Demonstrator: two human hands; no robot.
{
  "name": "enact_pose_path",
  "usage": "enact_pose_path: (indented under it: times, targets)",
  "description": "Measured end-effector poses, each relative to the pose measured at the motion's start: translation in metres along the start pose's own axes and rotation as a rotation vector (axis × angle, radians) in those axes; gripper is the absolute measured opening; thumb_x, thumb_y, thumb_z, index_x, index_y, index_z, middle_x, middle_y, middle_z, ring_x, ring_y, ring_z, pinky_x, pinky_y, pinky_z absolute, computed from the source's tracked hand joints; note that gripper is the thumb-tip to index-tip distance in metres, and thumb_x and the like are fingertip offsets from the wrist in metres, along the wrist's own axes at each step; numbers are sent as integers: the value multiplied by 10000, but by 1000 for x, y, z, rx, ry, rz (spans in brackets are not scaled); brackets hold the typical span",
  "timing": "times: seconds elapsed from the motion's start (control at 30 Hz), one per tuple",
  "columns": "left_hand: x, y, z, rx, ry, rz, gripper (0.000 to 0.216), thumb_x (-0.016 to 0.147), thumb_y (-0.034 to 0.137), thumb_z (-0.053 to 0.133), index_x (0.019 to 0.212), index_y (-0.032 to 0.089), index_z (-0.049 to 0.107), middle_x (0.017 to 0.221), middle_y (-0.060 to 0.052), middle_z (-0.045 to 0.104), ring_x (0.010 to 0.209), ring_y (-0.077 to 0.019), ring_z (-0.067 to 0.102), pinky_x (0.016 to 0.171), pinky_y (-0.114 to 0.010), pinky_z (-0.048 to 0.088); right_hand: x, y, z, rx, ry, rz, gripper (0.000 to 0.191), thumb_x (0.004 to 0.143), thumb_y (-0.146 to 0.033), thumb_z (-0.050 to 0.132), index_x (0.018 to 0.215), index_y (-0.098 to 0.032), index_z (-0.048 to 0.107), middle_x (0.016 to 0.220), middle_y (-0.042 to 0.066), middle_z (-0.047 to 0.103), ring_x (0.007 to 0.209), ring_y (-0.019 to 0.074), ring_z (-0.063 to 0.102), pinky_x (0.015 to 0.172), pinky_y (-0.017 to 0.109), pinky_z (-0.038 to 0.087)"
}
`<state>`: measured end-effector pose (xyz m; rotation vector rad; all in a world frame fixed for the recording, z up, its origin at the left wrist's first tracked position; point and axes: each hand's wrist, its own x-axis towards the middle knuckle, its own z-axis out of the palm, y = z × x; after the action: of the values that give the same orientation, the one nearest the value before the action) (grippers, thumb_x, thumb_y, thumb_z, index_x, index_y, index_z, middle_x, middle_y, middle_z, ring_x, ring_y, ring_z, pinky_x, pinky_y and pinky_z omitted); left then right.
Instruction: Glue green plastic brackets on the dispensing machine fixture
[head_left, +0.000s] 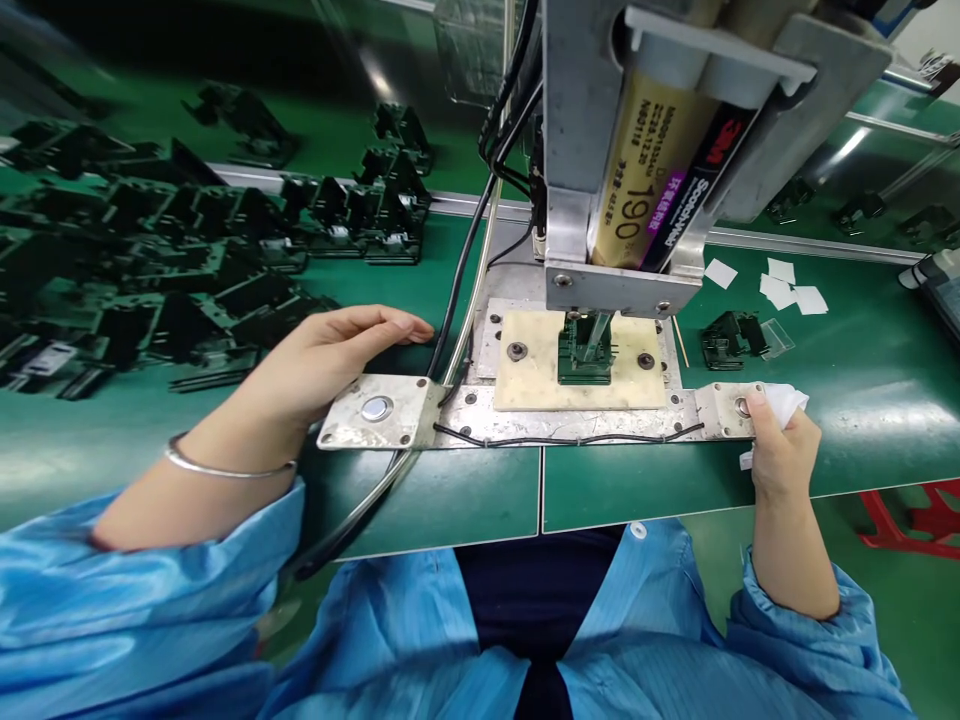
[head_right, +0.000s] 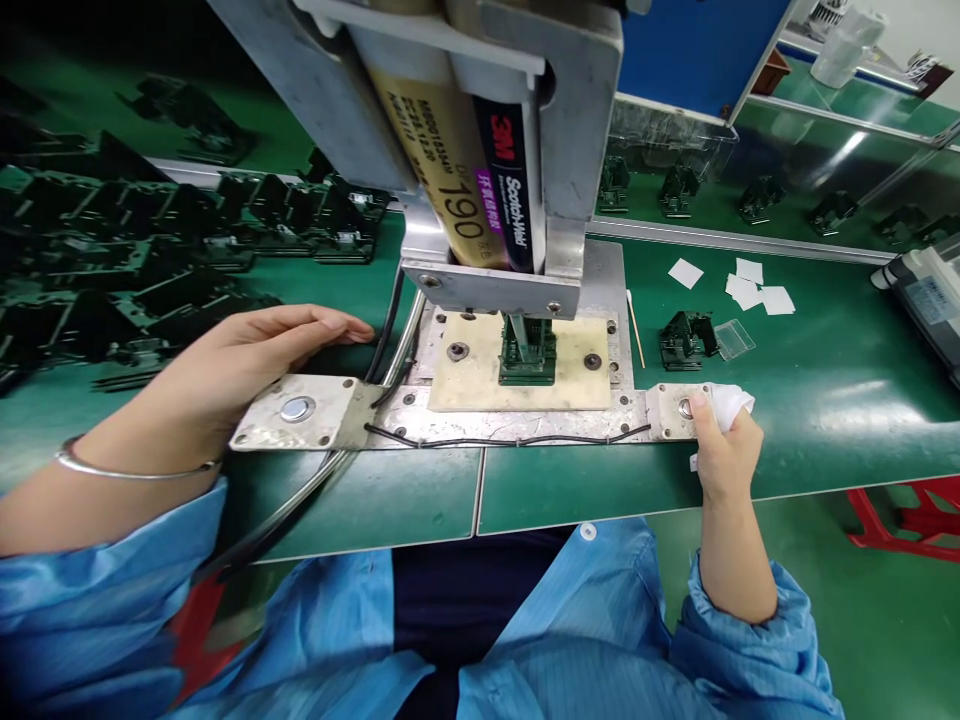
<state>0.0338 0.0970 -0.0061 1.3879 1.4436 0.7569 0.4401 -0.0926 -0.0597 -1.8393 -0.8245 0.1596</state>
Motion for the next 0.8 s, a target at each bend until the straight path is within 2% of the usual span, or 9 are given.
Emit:
enact_pose_path:
  times: [0.27,0.63,0.8]
  targets:
    - [-2,3,3,-6,10,-10,410,616,539,775,806,181,716,1035,-100,724,1152,-328,615,1149,-454,411,-1,-2,0,16,5,17,476,742,-616,774,790,-144,730,788,88,686,792,301,647,671,379,490]
    - [-4,2,2,-7,9,1,251,735,435,718,809,195,719,1032,-76,738,1140,-298,638,1148,-443,425,0,-3,-1,-9,4,4,496,740,-643,755,784,-150,727,775,88,686,803,314,651,684,395,506]
    - [-4,3,2,4,5,14,271,728,444,708,814,188,721,1029,-83,734,1143,-302,638,1153,-448,418,-1,-5,0,-20,16,15,515,733,-655,749,804,-145,732,788,88,688,801,310,647,685,395,510]
